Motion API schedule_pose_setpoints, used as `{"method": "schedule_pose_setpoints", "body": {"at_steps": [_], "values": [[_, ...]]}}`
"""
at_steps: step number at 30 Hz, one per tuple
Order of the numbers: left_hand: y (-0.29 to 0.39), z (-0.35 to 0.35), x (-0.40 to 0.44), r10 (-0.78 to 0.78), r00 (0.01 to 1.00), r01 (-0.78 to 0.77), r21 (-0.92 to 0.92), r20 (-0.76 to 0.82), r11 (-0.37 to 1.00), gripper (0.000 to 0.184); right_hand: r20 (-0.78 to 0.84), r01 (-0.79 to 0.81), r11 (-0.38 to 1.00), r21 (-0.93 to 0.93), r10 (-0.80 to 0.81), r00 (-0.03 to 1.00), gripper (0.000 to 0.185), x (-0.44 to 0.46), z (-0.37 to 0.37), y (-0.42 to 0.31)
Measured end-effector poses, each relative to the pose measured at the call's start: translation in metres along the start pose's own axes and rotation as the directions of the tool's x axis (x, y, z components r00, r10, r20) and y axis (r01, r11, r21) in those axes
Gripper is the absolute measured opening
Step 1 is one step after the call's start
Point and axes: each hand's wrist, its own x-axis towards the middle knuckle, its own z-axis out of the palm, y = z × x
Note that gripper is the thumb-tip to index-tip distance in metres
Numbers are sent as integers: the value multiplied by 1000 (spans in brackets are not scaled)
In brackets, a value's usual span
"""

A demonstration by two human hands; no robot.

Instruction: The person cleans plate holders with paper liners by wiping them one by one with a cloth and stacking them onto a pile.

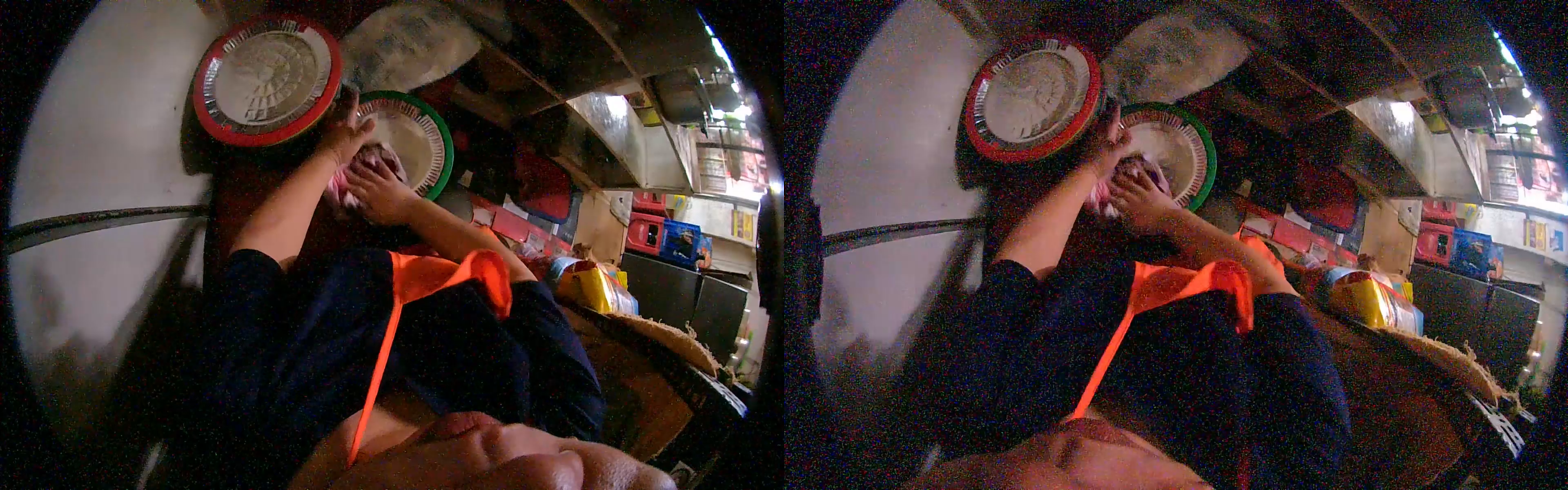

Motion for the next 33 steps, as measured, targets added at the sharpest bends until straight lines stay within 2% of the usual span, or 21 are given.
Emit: {"method": "schedule_pose_setpoints", "body": {"at_steps": [3,5,6,7,8,9,10,11,12,14,15,16,18,20,21,26,28,29,30,31,33], "values": [[0,-1,-11,343,937,-348,140,61,927,77,131,-144,961,235,116,985,42,-45,-37,-10],[6,0,-13,301,923,-371,338,241,865,78,193,-338,808,483,279,941,34,-73,-66,3],[12,-2,-11,268,910,-390,430,318,814,79,342,-457,156,876,467,815,31,-96,-68,5],[49,-29,-19,256,750,-488,249,610,836,84,532,-688,61,723,586,611,39,-125,-41,32],[63,-38,-37,262,642,-577,229,720,784,83,512,-472,-227,852,554,657,42,-136,-64,41],[75,-45,-56,250,522,-658,198,815,727,81,399,-367,-184,912,610,685,42,-157,-72,50],[93,-51,-72,151,473,-715,278,868,641,69,363,-270,-254,929,777,515,39,-163,-86,45],[55,-32,-90,390,546,-760,243,742,602,48,441,-120,-425,897,860,256,34,-166,-101,43],[47,-36,-94,388,556,-759,258,736,598,48,419,219,-440,871,897,139,30,-168,-99,51],[41,-45,-106,513,647,-719,227,564,657,38,320,355,-472,807,854,409,29,-197,-84,77],[69,-61,-102,671,651,-753,193,355,628,31,332,485,-408,773,912,239,29,-175,-108,63],[78,-72,-94,671,653,-753,203,352,626,31,351,597,-318,736,934,65,30,-160,-124,55],[93,-92,-78,676,708,-704,129,204,699,29,351,604,-390,695,917,189,31,-175,-109,69],[153,-149,-63,635,772,-594,328,-26,735,31,276,561,-306,769,951,140,30,-176,-93,83],[171,-168,-57,673,713,-621,269,-198,737,29,310,567,-363,739,931,193,25,-168,-96,81],[161,-219,-33,822,491,-553,625,-289,550,23,271,481,-376,792,923,274,22,-139,-89,72],[120,-215,-29,772,594,-483,666,-226,568,29,223,477,-407,779,891,396,27,-144,-56,94],[96,-210,-27,548,834,-386,652,-55,653,34,299,407,-340,848,940,162,39,-116,-73,74],[78,-203,-28,250,961,-266,661,121,702,40,299,407,-339,848,941,161,39,-103,-83,62],[76,-196,-43,325,938,-286,799,121,528,53,265,235,-315,919,938,222,32,-95,-90,52],[85,-176,-46,379,924,-314,687,60,655,55,406,-142,-380,914,870,279,27,-97,-64,68]]}}
